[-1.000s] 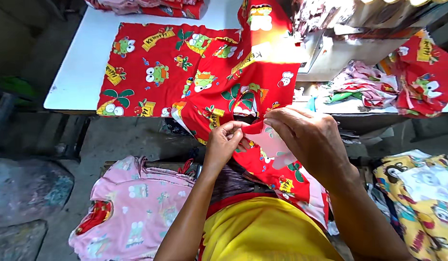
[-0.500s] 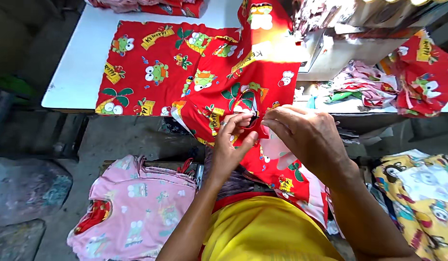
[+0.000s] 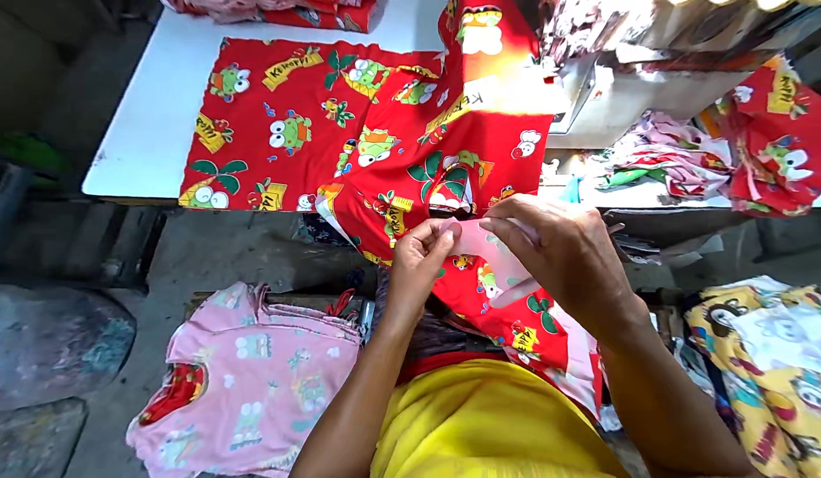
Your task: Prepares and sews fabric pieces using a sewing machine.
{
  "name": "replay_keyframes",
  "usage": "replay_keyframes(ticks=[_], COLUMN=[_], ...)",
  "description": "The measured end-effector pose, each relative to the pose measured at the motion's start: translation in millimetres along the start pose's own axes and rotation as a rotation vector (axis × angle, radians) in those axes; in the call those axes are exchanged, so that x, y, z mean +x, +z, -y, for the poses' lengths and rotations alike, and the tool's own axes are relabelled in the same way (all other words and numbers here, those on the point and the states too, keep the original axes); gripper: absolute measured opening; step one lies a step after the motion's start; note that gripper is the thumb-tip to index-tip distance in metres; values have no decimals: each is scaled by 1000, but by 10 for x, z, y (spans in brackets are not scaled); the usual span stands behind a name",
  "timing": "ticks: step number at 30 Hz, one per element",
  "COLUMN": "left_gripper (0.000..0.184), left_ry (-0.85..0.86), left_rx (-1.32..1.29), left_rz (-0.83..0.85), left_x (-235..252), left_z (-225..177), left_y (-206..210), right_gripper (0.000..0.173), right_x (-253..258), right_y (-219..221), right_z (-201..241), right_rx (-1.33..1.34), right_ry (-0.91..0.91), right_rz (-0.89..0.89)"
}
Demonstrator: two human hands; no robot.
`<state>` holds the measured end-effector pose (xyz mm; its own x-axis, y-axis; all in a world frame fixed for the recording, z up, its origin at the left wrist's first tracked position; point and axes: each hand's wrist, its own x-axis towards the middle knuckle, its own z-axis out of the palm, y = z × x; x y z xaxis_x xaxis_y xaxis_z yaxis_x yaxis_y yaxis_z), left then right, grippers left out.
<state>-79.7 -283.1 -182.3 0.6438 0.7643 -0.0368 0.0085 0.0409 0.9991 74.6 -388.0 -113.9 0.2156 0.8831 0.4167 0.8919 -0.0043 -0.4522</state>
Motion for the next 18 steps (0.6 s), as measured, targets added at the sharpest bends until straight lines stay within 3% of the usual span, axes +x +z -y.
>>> replay_keyframes(ticks=[5,9,11,14,18], left_gripper=[18,19,24,16,21], left_ry=[-293,-329,-217,145,650], left_rx=[-439,-623,-489,48,688], left_rz=[70,37,-32,-65,149], left_x=[6,-21,-13,121,585], left_z=[31,5,-77,-304,-852], left_y=[-79,-68,-54,-143,-140], right_gripper=[13,10,10,20,27], right_x=[0,-11,-63,-239,-395], right_y=[55,102,151,253,403], right_z=[-80,-133,-165,-183,-180], right_rx=[149,274,423,673,882], right_ry=[70,96,132,230,278], right_rz=[-54,-88,-87,-30,-115])
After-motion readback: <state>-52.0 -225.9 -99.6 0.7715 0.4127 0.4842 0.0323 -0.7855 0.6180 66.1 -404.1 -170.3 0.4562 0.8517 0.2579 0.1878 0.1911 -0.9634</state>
